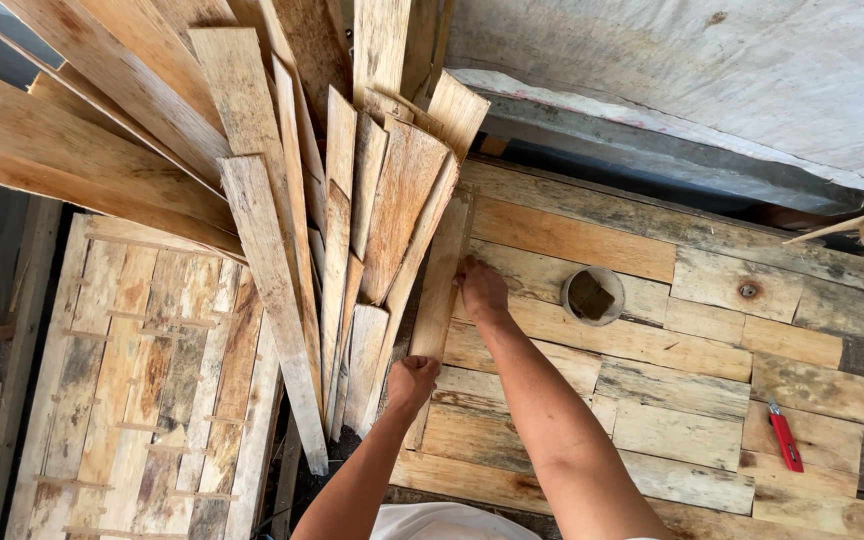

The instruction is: Measuring and fitting a thin flexible wood strip into seams and gaps on a wooden panel surface.

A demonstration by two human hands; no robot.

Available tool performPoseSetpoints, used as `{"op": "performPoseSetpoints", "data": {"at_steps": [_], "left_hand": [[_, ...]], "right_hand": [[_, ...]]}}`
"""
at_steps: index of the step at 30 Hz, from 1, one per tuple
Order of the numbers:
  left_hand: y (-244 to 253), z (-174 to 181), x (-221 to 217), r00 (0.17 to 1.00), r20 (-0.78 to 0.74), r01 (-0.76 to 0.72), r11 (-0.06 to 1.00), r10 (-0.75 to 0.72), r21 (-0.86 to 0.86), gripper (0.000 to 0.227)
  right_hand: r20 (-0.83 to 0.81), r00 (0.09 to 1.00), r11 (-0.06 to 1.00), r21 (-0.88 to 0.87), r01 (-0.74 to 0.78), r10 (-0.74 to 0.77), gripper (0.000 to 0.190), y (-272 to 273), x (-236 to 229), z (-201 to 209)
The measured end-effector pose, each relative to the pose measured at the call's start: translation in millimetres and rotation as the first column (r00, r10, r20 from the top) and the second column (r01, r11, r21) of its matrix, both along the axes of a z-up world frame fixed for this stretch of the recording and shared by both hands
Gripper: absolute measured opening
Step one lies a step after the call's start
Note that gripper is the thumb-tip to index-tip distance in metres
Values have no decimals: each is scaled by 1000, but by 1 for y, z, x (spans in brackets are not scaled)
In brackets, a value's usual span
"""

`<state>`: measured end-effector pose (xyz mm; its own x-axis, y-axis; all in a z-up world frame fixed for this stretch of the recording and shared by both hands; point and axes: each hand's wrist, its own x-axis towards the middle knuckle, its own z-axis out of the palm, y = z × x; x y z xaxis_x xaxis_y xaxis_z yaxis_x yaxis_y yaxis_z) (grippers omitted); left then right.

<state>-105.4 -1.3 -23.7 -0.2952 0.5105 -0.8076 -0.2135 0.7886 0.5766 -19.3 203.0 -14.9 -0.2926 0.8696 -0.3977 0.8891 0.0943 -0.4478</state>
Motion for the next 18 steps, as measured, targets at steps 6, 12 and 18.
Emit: {"op": "performPoseSetpoints", "data": {"at_steps": [6, 12, 18], "left_hand": [[-4, -25, 1, 996, -55, 72, 997, -74, -36, 34], [7, 61, -10, 702, -544, 492, 865, -459, -96, 36], [49, 15, -6, 269, -826, 841, 539, -495, -49, 60]], "right_hand": [[-74, 987, 984, -113, 136, -144, 19, -3, 4, 23], [-149, 980, 989, 47, 138, -129, 9, -13, 21, 16], [-292, 950, 977, 141, 160, -113, 13, -30, 30, 14]]}}
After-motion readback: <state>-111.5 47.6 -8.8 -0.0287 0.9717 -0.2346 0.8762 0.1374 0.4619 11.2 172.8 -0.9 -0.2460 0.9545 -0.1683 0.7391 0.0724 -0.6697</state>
